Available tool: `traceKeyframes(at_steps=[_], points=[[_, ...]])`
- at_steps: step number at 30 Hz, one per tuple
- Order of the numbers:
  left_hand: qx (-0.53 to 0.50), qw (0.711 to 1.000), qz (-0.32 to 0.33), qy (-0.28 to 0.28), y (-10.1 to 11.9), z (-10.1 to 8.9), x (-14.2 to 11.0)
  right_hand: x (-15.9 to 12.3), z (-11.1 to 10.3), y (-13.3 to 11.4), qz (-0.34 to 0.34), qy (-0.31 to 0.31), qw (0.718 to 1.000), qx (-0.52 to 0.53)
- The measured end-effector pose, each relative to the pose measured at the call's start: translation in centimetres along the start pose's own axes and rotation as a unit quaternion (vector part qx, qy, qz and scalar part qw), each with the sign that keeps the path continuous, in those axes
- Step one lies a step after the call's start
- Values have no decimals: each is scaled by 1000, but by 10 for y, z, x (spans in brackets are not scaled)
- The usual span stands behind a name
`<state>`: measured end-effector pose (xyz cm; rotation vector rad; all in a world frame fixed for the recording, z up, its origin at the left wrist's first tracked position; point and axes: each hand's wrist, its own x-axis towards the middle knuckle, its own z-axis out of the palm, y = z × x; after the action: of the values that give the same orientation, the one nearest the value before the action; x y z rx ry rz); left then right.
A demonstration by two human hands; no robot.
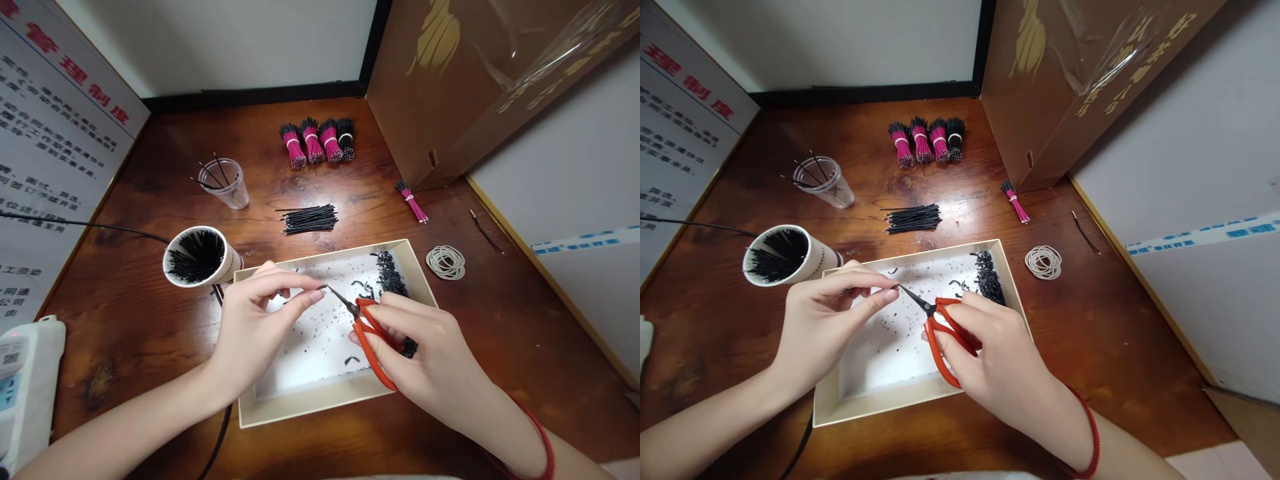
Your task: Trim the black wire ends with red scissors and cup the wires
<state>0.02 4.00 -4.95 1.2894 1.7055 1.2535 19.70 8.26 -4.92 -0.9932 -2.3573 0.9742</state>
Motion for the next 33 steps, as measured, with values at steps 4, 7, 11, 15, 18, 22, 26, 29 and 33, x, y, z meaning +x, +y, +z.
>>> traceKeyframes(at_steps=[4, 7, 11, 15, 18, 22, 26, 29, 33], points=[[0, 1000, -9, -3, 0, 1, 0, 0, 1, 1, 2, 5, 1000, -4], [0, 1000, -11, -7, 0, 1, 0, 1, 1, 0, 8, 8, 1000, -8], [3, 1000, -6, -6, 0, 1, -1, 1, 0, -2, 4, 12, 1000, -12], [4, 1000, 6, -5, 0, 0, -1, 0, 0, -3, 5, 10, 1000, -11], [2, 1000, 11, -4, 0, 1, -1, 0, 1, -3, 5, 9, 1000, -11], [-2, 1000, 13, -5, 0, 0, 0, 0, 2, -2, 12, 6, 1000, -12], [0, 1000, 20, -5, -1, 0, -1, 0, 1, -1, 19, -4, 1000, -6], [-1, 1000, 24, -5, -2, -1, -1, 0, 0, -1, 19, -9, 1000, -1], [-3, 1000, 19, -7, -3, 0, -1, 0, 0, -1, 13, -7, 1000, 6]])
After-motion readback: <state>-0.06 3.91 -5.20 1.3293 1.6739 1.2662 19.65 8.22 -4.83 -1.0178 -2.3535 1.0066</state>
